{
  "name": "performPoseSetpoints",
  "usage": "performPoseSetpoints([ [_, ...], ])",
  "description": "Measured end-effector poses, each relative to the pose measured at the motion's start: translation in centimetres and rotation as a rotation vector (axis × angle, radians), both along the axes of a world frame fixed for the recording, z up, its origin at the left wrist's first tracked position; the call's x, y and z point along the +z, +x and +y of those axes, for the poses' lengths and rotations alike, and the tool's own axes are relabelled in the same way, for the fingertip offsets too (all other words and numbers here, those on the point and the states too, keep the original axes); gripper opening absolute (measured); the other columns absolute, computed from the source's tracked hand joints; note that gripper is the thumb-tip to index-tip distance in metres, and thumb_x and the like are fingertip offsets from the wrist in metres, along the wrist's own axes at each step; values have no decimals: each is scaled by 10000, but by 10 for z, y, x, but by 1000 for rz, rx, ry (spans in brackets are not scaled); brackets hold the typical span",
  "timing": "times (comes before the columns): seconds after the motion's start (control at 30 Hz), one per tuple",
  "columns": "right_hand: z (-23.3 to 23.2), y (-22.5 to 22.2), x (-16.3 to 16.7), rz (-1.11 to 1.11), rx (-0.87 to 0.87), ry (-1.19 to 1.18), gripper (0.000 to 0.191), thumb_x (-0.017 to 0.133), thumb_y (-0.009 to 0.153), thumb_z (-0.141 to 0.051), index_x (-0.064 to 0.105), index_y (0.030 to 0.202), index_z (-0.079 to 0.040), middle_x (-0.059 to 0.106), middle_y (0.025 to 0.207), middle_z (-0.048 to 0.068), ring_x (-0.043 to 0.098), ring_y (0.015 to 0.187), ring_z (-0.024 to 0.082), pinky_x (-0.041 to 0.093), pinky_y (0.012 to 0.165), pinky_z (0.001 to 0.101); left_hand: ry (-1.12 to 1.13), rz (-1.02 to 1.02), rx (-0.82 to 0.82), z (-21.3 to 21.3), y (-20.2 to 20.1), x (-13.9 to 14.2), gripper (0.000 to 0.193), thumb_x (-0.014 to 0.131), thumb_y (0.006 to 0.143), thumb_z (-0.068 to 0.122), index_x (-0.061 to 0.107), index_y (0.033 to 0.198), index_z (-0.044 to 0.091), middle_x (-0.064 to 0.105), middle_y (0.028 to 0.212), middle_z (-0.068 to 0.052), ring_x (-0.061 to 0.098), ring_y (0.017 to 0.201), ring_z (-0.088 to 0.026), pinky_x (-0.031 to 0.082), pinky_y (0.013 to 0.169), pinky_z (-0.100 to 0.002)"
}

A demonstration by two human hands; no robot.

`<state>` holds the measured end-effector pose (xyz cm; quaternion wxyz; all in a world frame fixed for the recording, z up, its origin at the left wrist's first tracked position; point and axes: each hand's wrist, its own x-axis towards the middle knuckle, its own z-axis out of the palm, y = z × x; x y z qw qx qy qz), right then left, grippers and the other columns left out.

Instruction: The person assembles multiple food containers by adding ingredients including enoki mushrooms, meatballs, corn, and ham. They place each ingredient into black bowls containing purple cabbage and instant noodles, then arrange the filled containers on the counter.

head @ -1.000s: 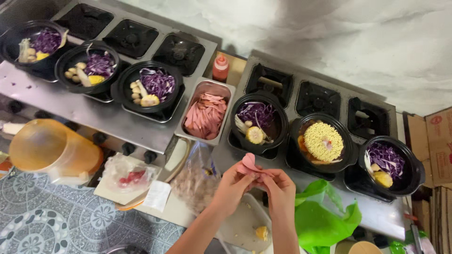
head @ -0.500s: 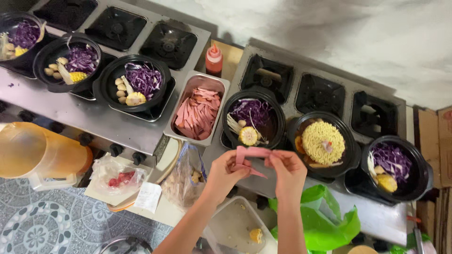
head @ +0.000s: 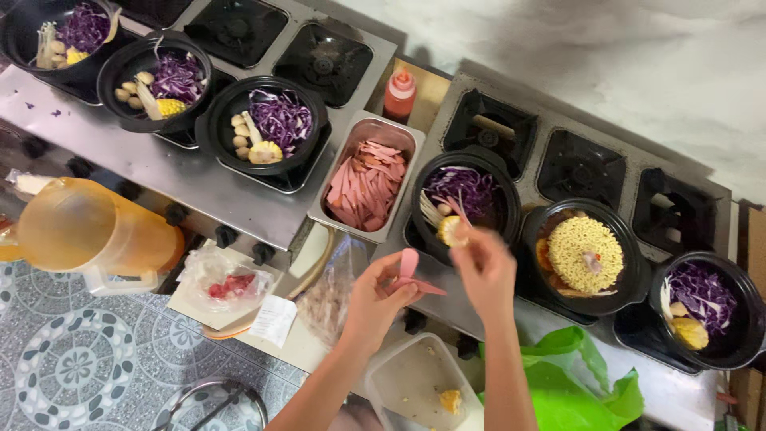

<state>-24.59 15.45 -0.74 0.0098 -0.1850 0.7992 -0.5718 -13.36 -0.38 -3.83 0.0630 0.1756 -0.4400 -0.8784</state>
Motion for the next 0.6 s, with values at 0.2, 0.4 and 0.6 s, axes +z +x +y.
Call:
performPoseSetpoints([
  [0.2,-55,52,12,-286,376,-152,509,722,818,42,641,1316,-23,625,1190,46,666,1032,98,594,864,278,-78,7,40,-46,11,-15,270,697,923,-34,663,1185,-89,754,1031,-119,718,904,-176,581,802,-316],
  [0.4,-129,47,-8,-306,200,-127,227,657,953,54,730,1166,28,780,1073,67,695,901,122,547,755,259,-12,-84,6,-125,30,-31,226,687,922,64,674,1124,-37,753,1035,-65,731,927,-138,602,845,-279],
  [0.6,-203,-34,-56,109,-88,518,495,774,787,-100,665,1260,2,737,950,229,704,885,397,548,773,436,-145,-122,97,-203,37,-56,172,691,942,54,673,1086,-36,710,991,-44,683,940,-128,540,857,-268],
])
